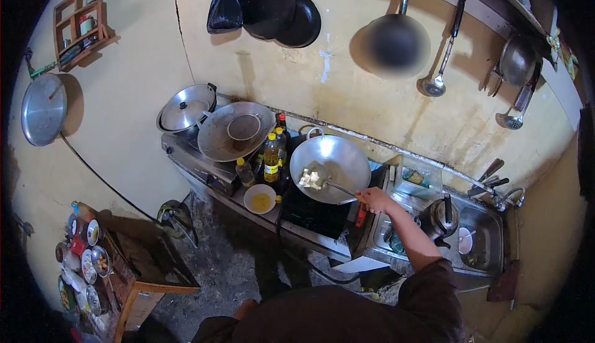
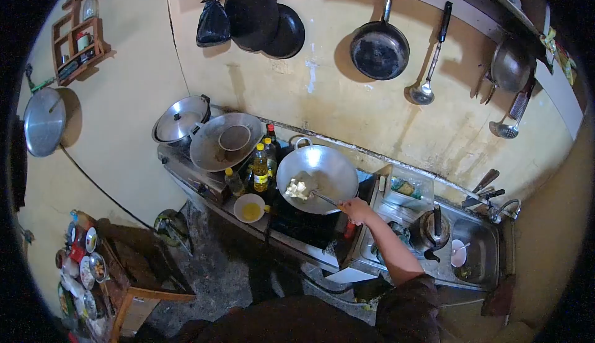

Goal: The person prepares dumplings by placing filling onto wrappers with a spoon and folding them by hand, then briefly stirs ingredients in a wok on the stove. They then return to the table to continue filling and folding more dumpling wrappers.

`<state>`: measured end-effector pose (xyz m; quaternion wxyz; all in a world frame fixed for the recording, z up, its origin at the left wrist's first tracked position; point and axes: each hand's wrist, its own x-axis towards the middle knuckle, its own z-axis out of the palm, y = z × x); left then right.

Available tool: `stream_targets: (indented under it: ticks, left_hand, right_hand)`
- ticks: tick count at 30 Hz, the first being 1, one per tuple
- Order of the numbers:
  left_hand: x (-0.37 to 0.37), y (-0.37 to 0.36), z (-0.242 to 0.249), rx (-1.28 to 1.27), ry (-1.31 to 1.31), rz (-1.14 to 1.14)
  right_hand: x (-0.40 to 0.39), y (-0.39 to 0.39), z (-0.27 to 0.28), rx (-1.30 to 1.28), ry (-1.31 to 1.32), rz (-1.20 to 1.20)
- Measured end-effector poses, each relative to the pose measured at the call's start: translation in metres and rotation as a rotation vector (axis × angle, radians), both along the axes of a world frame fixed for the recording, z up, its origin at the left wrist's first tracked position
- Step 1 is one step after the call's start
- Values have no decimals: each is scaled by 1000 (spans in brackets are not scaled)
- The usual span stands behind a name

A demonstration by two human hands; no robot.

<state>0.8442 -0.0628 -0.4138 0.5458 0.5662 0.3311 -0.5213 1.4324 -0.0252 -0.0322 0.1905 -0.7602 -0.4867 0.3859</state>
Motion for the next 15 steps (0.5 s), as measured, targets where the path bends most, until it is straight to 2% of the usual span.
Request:
stream_targets:
  ticks: [1, 2, 4, 7, 10, 13, 15]
  left_hand:
    - [0, 5, -2, -10, 2, -5]
    - [0, 2, -4, -21, 3, -10]
    - [6, 2, -8, -41, 6, -20]
    - [23, 16, -6, -69, 10, -32]
    - [18, 18, -10, -84, 15, -40]
    - [17, 16, -9, 276, -88, 37]
    - [17, 13, -8, 514, -159, 90]
  right_hand:
    - [-4, -6, 1, 164, -237, 170]
    - [-8, -10, 3, 163, -237, 163]
    - [-20, -15, 6, 266, -512, 113]
    - [-41, -24, 17, 278, -610, 91]
    - [-70, -35, 41, 204, -520, -26]
    - [-94, -46, 68, 195, -640, 9]
    - [-100, -45, 64, 173, -664, 14]
